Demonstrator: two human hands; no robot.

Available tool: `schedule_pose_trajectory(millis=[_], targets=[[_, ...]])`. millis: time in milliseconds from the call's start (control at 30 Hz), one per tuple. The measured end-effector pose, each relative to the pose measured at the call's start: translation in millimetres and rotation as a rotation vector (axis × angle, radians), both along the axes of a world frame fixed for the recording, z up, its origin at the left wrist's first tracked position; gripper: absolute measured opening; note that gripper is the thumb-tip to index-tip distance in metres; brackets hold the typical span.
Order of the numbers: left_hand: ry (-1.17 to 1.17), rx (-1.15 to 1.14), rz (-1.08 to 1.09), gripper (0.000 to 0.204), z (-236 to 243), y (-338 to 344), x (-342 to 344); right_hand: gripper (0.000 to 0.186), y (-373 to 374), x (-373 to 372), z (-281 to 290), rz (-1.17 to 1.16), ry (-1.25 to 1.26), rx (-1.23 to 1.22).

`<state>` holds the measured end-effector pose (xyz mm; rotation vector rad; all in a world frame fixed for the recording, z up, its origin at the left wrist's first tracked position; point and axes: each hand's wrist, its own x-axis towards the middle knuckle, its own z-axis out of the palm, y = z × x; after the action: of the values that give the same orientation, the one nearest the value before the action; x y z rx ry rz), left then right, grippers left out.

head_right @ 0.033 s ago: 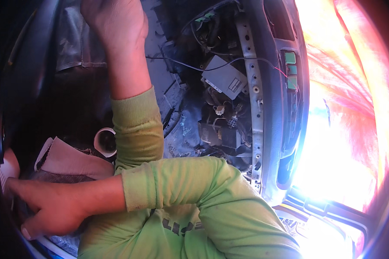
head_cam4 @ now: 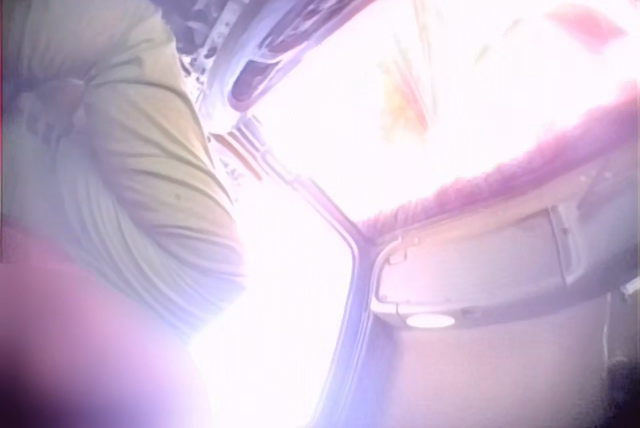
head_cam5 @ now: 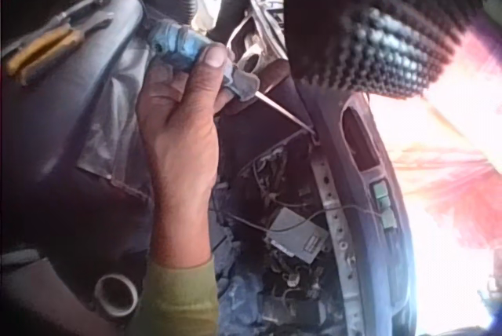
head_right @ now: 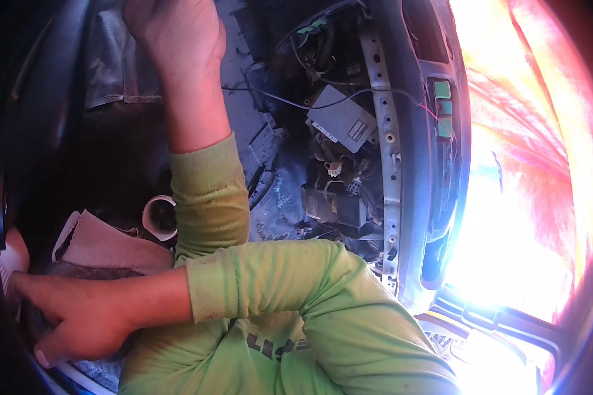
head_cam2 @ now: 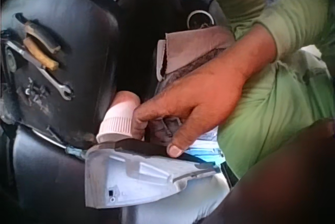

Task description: The person works inside a vehicle, using a screwdriver to remove screws from the dashboard area. They manipulate wires and plastic trim pieces, then reposition and secure a dashboard panel with screws.

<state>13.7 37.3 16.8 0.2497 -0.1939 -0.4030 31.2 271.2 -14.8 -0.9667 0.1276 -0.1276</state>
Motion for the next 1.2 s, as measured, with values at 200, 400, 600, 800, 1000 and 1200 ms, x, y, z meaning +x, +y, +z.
schedule_pose_trajectory(millis=[200,400,600,800,1000,1200], targets=[[-0.059,-0.027,0.018,0.019,-3,0,4,0.063,-11,-10,17,-0.118,0.096,-0.13],[-0.171,-0.153,-0.005,0.022,-20,-16,17,0.041,-65,-69,48,-0.071,0.285,-0.796],[-0.163,-0.64,-0.25,0.038,-3,-19,11,0.037,-174,-77,159,0.091,0.27,-2.141],[-0.374,-0.297,0.005,0.025,-2,-18,18,0.033,-216,-27,225,0.526,0.151,-2.655],[-0.422,-0.298,0.049,0.014,-10,-26,18,0.031,-217,-7,243,0.709,0.125,-2.766],[-0.42,-0.154,0.111,0.012,1,-19,14,0.025,-234,-18,234,0.483,-0.157,-2.685]])
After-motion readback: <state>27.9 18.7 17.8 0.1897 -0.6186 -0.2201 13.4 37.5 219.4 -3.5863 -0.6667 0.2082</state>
